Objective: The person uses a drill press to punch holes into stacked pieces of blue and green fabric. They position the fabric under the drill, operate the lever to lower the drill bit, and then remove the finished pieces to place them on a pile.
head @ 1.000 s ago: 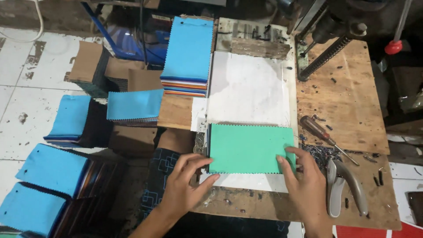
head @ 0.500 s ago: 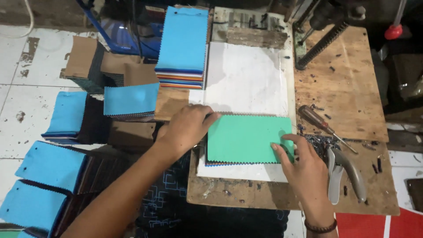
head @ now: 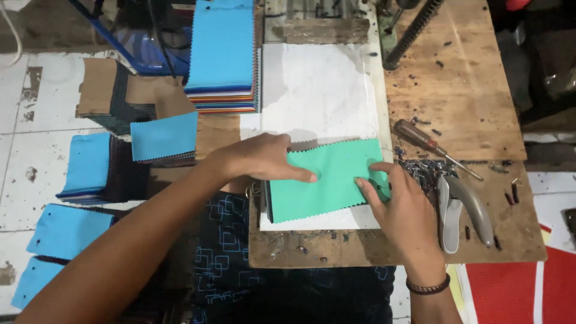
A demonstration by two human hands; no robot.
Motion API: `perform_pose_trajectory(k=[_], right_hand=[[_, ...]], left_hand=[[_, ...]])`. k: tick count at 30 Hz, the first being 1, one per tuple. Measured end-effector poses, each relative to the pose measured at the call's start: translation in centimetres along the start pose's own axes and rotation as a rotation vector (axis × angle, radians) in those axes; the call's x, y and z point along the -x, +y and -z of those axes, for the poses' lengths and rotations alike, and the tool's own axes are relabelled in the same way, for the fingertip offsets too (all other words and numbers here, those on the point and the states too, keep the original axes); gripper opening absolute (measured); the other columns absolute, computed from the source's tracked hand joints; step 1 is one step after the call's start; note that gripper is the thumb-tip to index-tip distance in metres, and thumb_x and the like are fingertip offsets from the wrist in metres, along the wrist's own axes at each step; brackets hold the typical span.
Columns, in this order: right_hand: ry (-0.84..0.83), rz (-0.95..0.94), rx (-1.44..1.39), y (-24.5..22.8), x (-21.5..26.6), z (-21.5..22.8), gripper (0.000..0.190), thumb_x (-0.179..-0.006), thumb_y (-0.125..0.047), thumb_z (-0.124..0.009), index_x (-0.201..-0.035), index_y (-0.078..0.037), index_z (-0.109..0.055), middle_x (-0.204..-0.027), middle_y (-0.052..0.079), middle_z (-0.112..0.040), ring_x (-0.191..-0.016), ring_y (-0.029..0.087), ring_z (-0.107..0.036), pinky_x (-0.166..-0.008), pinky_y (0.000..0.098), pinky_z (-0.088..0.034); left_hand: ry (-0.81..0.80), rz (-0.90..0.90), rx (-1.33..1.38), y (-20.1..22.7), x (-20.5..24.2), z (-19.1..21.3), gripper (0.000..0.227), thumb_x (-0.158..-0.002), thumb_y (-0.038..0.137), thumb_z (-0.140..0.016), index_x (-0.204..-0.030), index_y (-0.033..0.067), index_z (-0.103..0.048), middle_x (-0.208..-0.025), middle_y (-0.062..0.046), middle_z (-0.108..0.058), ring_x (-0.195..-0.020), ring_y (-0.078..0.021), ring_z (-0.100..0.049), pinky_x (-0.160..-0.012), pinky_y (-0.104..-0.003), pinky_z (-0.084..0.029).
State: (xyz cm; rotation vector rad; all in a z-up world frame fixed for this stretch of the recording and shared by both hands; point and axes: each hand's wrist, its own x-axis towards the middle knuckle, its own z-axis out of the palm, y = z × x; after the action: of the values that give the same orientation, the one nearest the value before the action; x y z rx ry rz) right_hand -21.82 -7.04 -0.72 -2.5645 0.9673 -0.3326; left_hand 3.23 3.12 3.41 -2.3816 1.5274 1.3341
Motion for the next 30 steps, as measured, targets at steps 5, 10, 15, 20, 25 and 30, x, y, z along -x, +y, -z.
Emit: perform_pose_trajectory(k=[5, 10, 15, 20, 25, 30], right_hand=[[-0.026, -0.005, -0.05, 0.1, 0.1, 0.1, 0.041, -0.093, -0.03, -0.076, -0.124, -0.005, -0.064, -0.092, 0.032, -0.07, -0.087, 0.053, -0.073, -0.062, 0.0645, -0.058], [-0.026, -0.002, -0.053, 0.2, 0.0, 0.1, 0.04, -0.093, -0.028, -0.076, -0.123, -0.004, -0.065, -0.092, 0.032, -0.07, -0.088, 0.052, -0.074, -0.063, 0.0622, -0.059], [-0.016, -0.002, -0.084, 0.0, 0.0, 0.2, 0.04, -0.094, -0.027, -0.076, -0.124, -0.003, -0.064, -0.094, 0.032, -0.07, -0.09, 0.053, -0.073, -0.064, 0.0637, -0.059], [0.018, 0.004, -0.103, 0.6, 0.3, -0.5, 0.04, -0.094, -0.028, -0.076, -0.124, -0.005, -0.063, -0.095, 0.032, -0.07, -0.091, 0.053, -0.072, -0.067, 0.0639, -0.058], [0.038, -0.028, -0.145, 0.5, 0.0, -1.0, 0.041, -0.093, -0.027, -0.077, -0.124, -0.004, -0.065, -0.098, 0.032, -0.071, -0.093, 0.05, -0.073, -0.069, 0.0628, -0.06], [-0.004, -0.239, -0.405, -0.2, -1.1, 0.6, 0.056, -0.093, -0.028, -0.075, -0.129, 0.01, -0.057, -0.109, 0.043, -0.066, -0.105, 0.059, -0.066, -0.077, 0.0715, -0.054]], left_hand=[[-0.068, 0.032, 0.07, 0.3, 0.3, -0.5, 0.106, -0.083, 0.08, -0.053, -0.147, -0.0023, -0.036, -0.126, -0.027, -0.063, -0.106, -0.0341, -0.074, -0.09, -0.042, -0.059], [-0.074, 0.006, 0.073, 0.6, 0.0, -0.6, 0.104, -0.085, 0.079, -0.051, -0.148, -0.0023, -0.034, -0.125, -0.027, -0.063, -0.101, -0.0323, -0.075, -0.089, -0.042, -0.06], [-0.076, -0.027, 0.082, 0.5, -0.4, -0.9, 0.102, -0.088, 0.078, -0.049, -0.15, -0.0022, -0.032, -0.124, -0.027, -0.062, -0.095, -0.0304, -0.077, -0.088, -0.041, -0.061], [0.035, 0.016, -0.036, -0.8, -1.1, -1.5, 0.101, -0.091, 0.085, -0.028, -0.14, -0.0006, -0.047, -0.109, -0.023, -0.069, -0.089, -0.0309, -0.078, -0.088, -0.047, -0.061], [0.179, -0.04, -0.291, -0.6, -1.5, -1.7, 0.092, -0.098, 0.079, -0.029, -0.124, -0.0039, -0.06, -0.105, -0.022, -0.07, -0.096, -0.0369, -0.076, -0.09, -0.05, -0.059], [0.247, -0.168, -0.245, 0.7, -3.4, -2.6, 0.087, -0.102, 0.075, -0.027, -0.128, -0.0027, -0.057, -0.113, -0.021, -0.063, -0.105, -0.0383, -0.071, -0.096, -0.054, -0.056]])
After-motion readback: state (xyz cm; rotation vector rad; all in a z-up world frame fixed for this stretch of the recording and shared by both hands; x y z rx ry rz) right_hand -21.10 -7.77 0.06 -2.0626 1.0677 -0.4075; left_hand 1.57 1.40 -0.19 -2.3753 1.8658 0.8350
